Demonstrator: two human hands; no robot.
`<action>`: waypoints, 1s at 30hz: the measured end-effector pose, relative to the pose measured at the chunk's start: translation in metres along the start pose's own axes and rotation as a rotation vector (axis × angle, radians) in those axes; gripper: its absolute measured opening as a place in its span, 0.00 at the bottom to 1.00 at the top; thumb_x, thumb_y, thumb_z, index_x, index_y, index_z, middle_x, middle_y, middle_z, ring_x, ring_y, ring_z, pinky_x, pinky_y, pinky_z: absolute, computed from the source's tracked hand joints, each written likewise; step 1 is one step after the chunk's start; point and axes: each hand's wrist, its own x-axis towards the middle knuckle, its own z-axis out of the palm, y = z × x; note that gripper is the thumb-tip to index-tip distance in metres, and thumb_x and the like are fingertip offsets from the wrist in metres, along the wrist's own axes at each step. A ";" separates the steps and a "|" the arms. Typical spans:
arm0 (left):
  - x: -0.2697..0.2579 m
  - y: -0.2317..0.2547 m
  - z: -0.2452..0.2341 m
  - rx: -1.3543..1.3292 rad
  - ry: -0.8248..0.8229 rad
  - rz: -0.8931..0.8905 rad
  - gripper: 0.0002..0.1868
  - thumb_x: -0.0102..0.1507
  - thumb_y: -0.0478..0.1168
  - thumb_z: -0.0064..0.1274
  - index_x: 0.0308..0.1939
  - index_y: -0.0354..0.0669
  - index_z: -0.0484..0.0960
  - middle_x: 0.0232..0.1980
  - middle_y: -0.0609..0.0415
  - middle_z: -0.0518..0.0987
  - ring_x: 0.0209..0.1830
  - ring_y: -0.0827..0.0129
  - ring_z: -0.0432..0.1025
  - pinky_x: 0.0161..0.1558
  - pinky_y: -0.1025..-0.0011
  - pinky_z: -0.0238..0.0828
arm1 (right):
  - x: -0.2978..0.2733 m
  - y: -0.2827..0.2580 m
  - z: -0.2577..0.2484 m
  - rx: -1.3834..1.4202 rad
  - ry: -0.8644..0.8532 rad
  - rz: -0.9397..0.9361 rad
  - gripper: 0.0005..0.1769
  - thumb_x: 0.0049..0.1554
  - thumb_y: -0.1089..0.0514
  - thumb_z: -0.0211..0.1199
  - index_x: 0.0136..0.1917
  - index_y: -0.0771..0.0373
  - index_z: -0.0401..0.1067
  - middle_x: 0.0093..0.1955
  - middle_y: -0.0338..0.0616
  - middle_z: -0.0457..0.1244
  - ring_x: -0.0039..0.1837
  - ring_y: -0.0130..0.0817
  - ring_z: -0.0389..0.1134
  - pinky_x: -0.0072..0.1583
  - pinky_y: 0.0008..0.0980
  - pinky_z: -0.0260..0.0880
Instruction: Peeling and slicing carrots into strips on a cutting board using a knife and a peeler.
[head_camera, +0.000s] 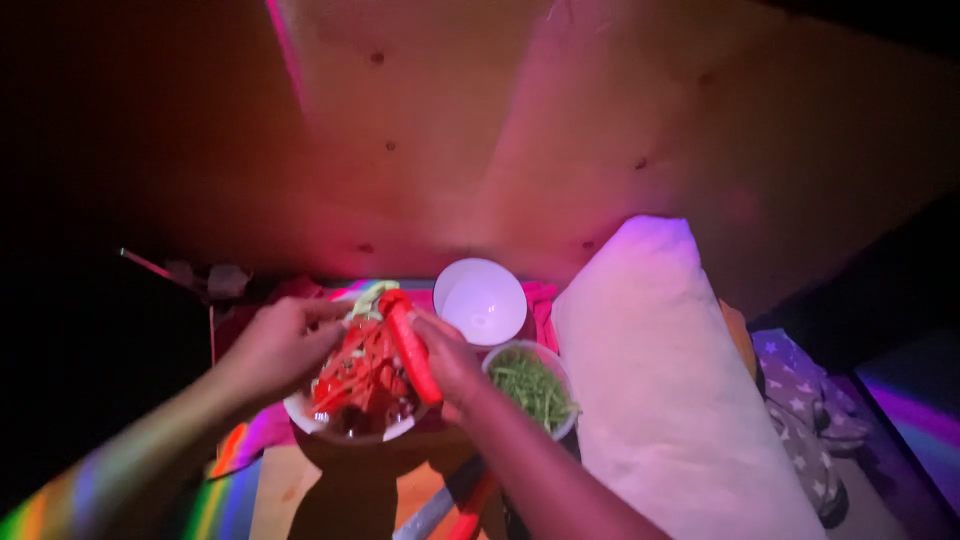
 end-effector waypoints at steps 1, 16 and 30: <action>0.009 0.001 0.002 0.000 0.005 0.010 0.23 0.62 0.43 0.54 0.61 0.48 0.82 0.29 0.44 0.86 0.29 0.62 0.81 0.36 0.61 0.79 | 0.010 0.001 -0.002 -0.002 -0.002 -0.010 0.25 0.64 0.50 0.55 0.71 0.61 0.67 0.47 0.40 0.70 0.41 0.28 0.70 0.45 0.27 0.75; 0.015 -0.022 0.054 0.164 0.138 0.168 0.13 0.57 0.39 0.47 0.36 0.35 0.84 0.39 0.34 0.82 0.44 0.39 0.77 0.48 0.48 0.73 | 0.061 0.058 -0.014 0.290 -0.035 0.148 0.17 0.64 0.48 0.58 0.61 0.60 0.71 0.46 0.49 0.69 0.41 0.37 0.71 0.43 0.35 0.75; -0.005 -0.040 0.067 0.139 -0.139 0.091 0.14 0.60 0.43 0.50 0.40 0.41 0.88 0.37 0.40 0.84 0.41 0.51 0.81 0.50 0.56 0.75 | 0.078 0.049 -0.005 0.370 0.348 0.028 0.22 0.60 0.51 0.60 0.64 0.63 0.71 0.53 0.56 0.69 0.52 0.51 0.72 0.56 0.53 0.75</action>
